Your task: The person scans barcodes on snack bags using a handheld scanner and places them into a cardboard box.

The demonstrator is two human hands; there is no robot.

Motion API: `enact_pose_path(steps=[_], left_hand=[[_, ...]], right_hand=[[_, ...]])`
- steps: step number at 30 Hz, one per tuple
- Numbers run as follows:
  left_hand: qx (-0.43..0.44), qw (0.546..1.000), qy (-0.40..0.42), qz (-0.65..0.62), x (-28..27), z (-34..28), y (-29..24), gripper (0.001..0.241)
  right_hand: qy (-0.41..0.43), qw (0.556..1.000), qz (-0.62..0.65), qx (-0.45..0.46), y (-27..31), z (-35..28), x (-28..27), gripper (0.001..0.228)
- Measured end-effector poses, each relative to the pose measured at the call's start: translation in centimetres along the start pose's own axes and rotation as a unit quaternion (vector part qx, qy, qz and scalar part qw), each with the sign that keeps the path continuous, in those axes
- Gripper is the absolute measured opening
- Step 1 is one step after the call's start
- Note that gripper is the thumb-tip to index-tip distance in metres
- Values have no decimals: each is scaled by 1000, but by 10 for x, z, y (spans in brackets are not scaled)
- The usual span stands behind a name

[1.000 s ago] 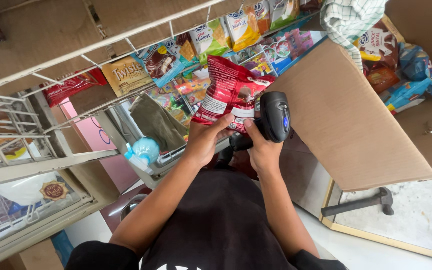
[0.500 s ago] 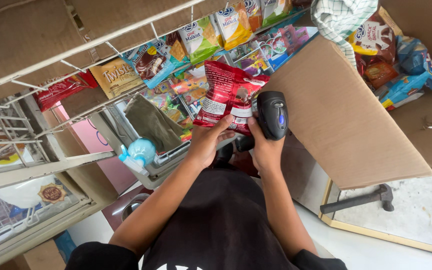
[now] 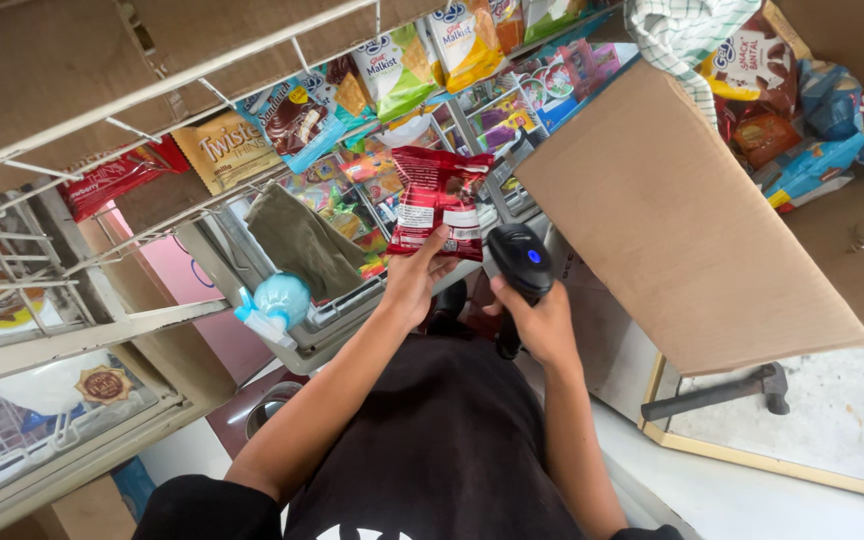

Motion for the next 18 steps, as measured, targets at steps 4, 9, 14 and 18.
enact_pose_path(steps=[4, 9, 14, 18], left_hand=[[-37, 999, -19, -24, -7, 10, 13, 34], [-30, 999, -10, -37, -5, 11, 9, 33], [-26, 999, -16, -21, -3, 10, 6, 31], [-29, 999, -17, -18, -4, 8, 6, 32]], right_hand=[[1, 999, -33, 39, -13, -9, 9, 22], [38, 998, -51, 10, -12, -13, 22, 22], [54, 998, -44, 12, -16, -16, 29, 21], [54, 997, -60, -2, -13, -17, 31, 20]])
Point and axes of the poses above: each hand's wrist, its own z-axis towards the middle knuckle, its own x-axis out of the palm, y = z × x, the point moved 8 cm from there along z, towards the middle knuckle, and after that the axes turned 13 degrees about z, right-handed, at the moved point
